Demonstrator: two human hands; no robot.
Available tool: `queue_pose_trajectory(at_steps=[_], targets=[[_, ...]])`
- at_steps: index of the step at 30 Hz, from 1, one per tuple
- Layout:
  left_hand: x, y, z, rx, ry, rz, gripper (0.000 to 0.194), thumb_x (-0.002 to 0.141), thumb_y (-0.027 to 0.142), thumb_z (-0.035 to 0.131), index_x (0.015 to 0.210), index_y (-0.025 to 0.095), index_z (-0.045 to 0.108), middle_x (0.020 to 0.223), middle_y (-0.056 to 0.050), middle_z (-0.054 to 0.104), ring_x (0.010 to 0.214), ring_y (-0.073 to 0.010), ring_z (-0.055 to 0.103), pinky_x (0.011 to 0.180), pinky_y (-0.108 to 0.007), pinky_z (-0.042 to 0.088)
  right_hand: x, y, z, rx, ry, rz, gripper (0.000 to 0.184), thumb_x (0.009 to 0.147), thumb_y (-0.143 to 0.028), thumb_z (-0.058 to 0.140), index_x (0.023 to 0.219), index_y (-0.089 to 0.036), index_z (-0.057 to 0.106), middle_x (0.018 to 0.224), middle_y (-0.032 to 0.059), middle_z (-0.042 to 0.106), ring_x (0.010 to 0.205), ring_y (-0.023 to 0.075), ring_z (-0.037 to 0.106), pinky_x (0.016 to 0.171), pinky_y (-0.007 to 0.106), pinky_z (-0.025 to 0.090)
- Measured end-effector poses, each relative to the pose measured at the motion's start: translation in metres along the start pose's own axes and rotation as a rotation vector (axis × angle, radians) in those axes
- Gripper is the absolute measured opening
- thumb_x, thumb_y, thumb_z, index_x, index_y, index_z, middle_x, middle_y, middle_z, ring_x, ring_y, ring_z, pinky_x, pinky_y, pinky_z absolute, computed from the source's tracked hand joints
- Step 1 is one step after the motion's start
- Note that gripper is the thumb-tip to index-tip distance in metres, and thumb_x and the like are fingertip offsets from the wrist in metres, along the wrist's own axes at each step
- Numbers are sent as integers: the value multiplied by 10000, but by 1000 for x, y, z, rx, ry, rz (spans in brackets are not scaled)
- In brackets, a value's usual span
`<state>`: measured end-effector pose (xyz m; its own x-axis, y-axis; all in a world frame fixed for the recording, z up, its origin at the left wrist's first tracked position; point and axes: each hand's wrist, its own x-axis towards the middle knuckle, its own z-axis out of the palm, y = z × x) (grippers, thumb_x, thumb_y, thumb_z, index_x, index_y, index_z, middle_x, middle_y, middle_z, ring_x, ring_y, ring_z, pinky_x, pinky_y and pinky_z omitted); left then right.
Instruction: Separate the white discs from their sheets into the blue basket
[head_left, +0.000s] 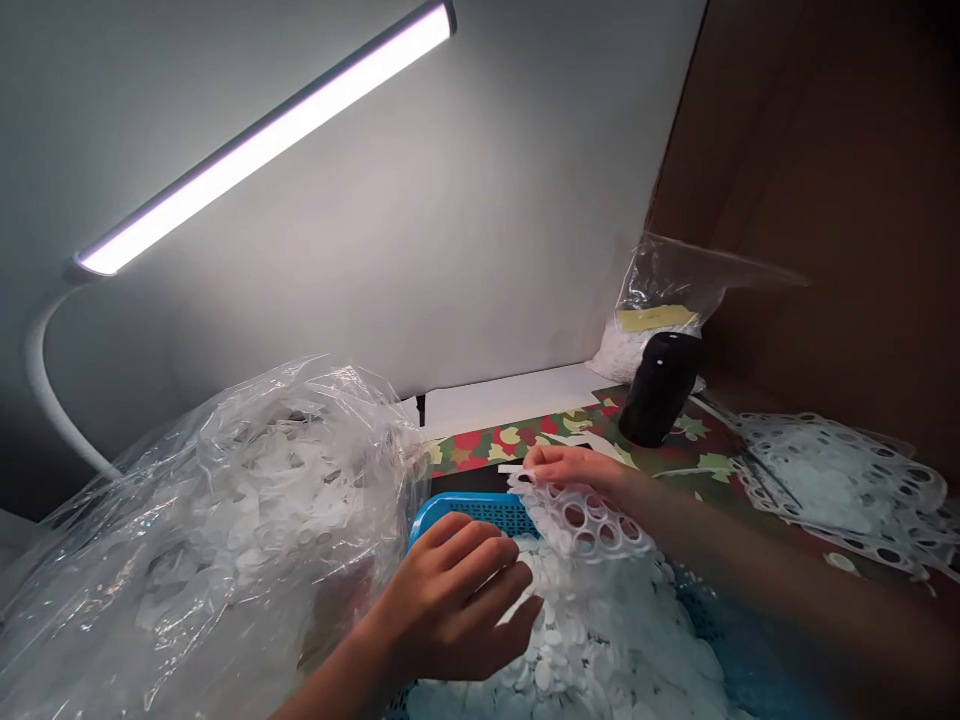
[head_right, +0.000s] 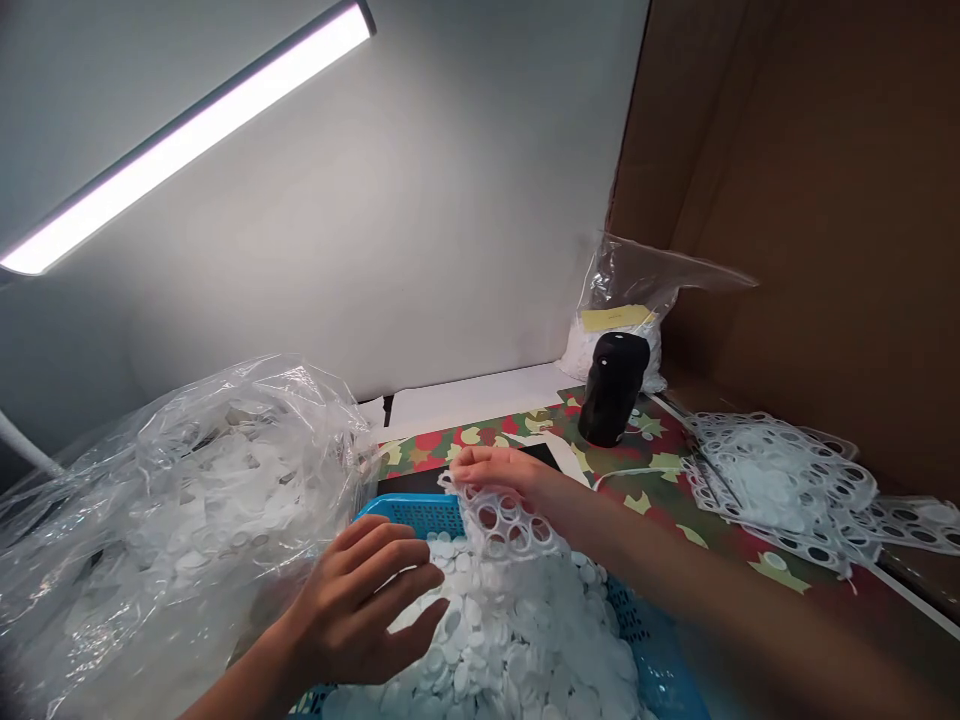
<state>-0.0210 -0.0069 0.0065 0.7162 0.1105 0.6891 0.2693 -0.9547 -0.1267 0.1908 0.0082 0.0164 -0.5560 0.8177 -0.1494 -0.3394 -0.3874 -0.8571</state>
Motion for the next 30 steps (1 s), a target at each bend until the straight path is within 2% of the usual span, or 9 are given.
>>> queue_pose_trajectory(at_steps=[3,6,8,10,15,20,24,27,30], targets=[[0,-1,-2,-6,79,5,18,773,150,586,781,149,570,696,-19,619,651,-142,559,574,-283,453,1,0,-2,-37,-93,34,178,758,-251,669,843,-163,540,587,-56,469,461,51,377,450,172,293],[-2,-4,-2,-35,144,-87,205,759,146,629,945,135,543,881,-77,645,835,-191,584,705,-330,503,-1,-1,-1,-39,-183,81,199,739,-201,678,877,-159,541,602,-65,473,466,41,397,461,162,316],[-4,-8,0,-108,113,-180,399,760,196,652,1109,115,477,1060,-135,610,1022,-241,544,846,-399,486,-2,-2,0,-42,-248,97,234,727,-158,688,905,-160,537,608,-76,455,462,30,392,455,147,326],[-6,-10,3,-198,54,-261,520,766,215,652,1214,118,408,1161,-155,563,1124,-258,489,927,-435,446,-4,-2,1,-59,-293,90,266,727,-132,690,933,-167,526,614,-83,450,450,25,395,434,135,341],[-9,-11,7,-321,56,-351,469,766,149,643,1182,169,427,1067,-108,582,1042,-222,525,867,-390,476,-8,0,1,-93,-353,84,317,724,-128,698,973,-187,510,617,-91,448,425,34,417,365,127,362],[-7,-11,6,-336,46,-171,461,777,62,602,1185,143,402,1012,-94,612,984,-200,561,921,-432,442,-9,0,4,-76,-320,65,276,712,-122,706,908,-162,516,635,-81,451,442,19,397,386,118,343],[-10,-10,1,-326,146,-47,347,820,-10,449,1132,141,435,979,-95,563,875,-167,572,739,-338,527,-9,-2,7,-112,-218,105,258,707,-163,727,856,-164,517,598,-78,438,469,29,392,394,116,307],[-13,-9,-1,-246,179,-69,306,828,-16,415,1086,136,480,1011,-108,525,834,-143,563,642,-254,528,-8,-4,8,-200,-189,188,233,728,-237,727,863,-156,554,593,-68,459,453,33,374,374,129,281],[-10,-8,-1,-235,119,-138,264,822,1,440,1038,129,521,906,-80,566,755,-134,553,628,-255,508,-8,-3,6,-264,-204,221,226,726,-281,731,811,-141,576,583,-58,493,431,29,372,375,138,280]])
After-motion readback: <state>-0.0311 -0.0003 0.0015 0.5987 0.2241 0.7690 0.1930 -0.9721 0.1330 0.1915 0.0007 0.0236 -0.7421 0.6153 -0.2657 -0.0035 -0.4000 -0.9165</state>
